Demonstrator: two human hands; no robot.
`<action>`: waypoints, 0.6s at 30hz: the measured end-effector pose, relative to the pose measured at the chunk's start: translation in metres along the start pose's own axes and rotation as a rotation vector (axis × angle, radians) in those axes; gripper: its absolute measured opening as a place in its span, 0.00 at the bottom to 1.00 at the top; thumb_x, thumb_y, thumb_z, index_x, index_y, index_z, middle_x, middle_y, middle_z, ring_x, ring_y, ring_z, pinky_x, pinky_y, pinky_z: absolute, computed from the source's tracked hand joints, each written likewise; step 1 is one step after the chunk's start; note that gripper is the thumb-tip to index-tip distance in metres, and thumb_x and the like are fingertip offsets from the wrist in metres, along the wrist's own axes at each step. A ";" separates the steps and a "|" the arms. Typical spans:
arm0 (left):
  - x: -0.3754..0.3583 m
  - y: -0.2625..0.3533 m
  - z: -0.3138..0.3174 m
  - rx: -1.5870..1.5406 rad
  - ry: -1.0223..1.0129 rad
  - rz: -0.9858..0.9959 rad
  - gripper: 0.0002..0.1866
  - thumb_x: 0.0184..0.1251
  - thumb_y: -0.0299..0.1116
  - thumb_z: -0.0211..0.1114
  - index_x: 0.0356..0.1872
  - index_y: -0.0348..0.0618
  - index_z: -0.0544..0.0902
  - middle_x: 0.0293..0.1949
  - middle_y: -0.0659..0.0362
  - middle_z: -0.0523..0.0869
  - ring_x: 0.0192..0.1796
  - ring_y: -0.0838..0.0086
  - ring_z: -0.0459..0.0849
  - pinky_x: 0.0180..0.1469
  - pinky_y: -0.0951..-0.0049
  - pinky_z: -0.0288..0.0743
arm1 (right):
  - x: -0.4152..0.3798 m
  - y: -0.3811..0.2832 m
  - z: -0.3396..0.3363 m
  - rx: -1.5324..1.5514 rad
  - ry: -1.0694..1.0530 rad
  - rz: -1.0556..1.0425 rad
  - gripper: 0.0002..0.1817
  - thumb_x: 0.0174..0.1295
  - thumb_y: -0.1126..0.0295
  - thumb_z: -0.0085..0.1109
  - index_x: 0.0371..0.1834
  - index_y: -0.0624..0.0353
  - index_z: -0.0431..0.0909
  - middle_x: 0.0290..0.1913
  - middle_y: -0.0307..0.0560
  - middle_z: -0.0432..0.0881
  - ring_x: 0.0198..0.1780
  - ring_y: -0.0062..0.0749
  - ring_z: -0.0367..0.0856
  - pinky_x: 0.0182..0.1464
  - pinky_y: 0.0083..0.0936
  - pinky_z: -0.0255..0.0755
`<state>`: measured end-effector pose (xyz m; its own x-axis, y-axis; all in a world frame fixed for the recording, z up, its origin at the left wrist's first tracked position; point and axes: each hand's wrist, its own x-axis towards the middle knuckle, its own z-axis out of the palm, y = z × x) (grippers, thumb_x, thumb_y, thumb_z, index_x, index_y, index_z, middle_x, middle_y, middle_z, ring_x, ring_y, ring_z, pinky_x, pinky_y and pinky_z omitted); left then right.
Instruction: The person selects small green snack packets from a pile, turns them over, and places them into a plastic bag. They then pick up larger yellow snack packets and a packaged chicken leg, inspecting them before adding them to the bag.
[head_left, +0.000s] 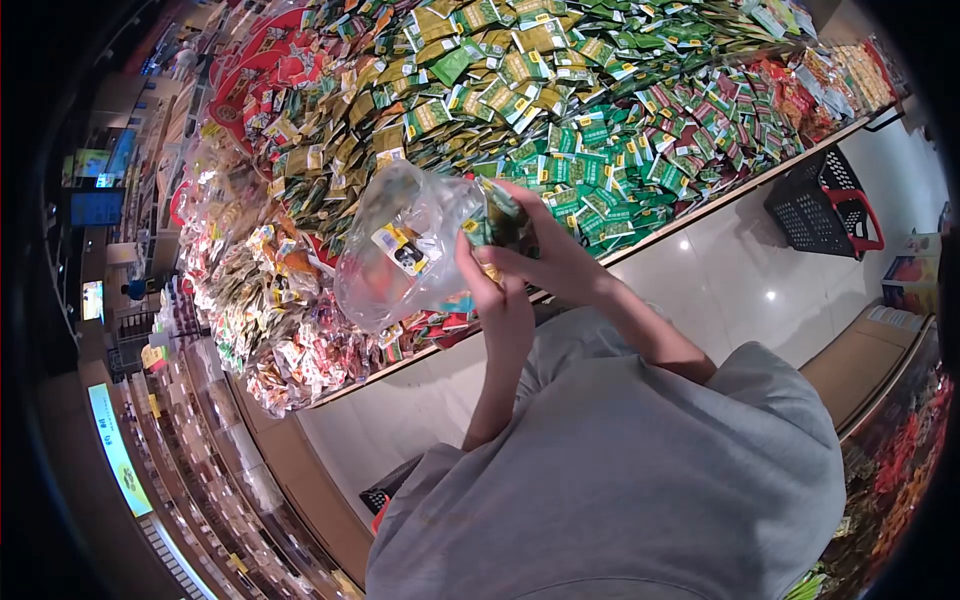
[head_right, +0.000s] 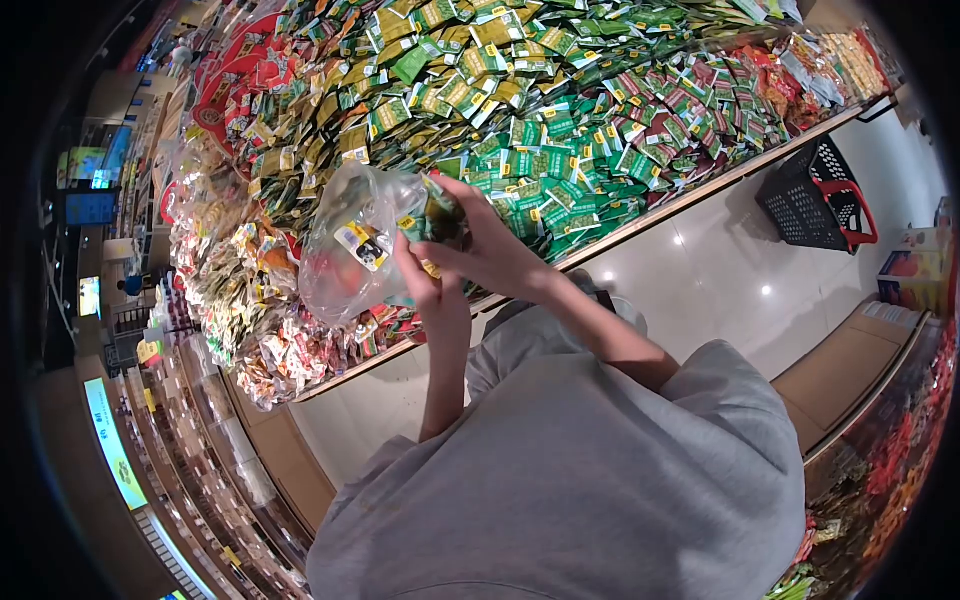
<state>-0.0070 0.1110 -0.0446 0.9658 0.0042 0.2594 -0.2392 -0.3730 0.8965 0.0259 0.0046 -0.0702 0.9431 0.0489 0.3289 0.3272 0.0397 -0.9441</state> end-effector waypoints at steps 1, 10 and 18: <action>-0.002 0.003 0.002 -0.010 0.004 -0.036 0.28 0.75 0.25 0.48 0.72 0.32 0.53 0.65 0.49 0.67 0.66 0.65 0.69 0.69 0.69 0.60 | 0.000 -0.004 0.001 0.285 0.025 0.237 0.38 0.59 0.63 0.71 0.69 0.61 0.60 0.52 0.43 0.78 0.51 0.27 0.78 0.57 0.25 0.71; 0.006 0.023 -0.019 -0.907 -0.069 -0.319 0.25 0.78 0.28 0.43 0.73 0.39 0.52 0.67 0.45 0.66 0.67 0.57 0.71 0.66 0.56 0.72 | 0.003 0.001 -0.041 1.114 -0.039 0.560 0.15 0.71 0.66 0.54 0.55 0.63 0.74 0.49 0.46 0.82 0.50 0.31 0.83 0.52 0.30 0.78; 0.004 0.017 -0.023 -1.160 -0.104 -0.377 0.25 0.77 0.28 0.41 0.72 0.39 0.53 0.69 0.43 0.64 0.72 0.53 0.66 0.67 0.51 0.69 | -0.007 -0.002 -0.046 1.034 -0.043 0.582 0.20 0.72 0.60 0.47 0.59 0.64 0.69 0.46 0.50 0.82 0.48 0.36 0.85 0.51 0.38 0.80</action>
<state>-0.0100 0.1263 -0.0199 0.9847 -0.1608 -0.0679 0.1607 0.6838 0.7118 0.0210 -0.0421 -0.0720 0.9249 0.3592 -0.1248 -0.3719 0.7863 -0.4933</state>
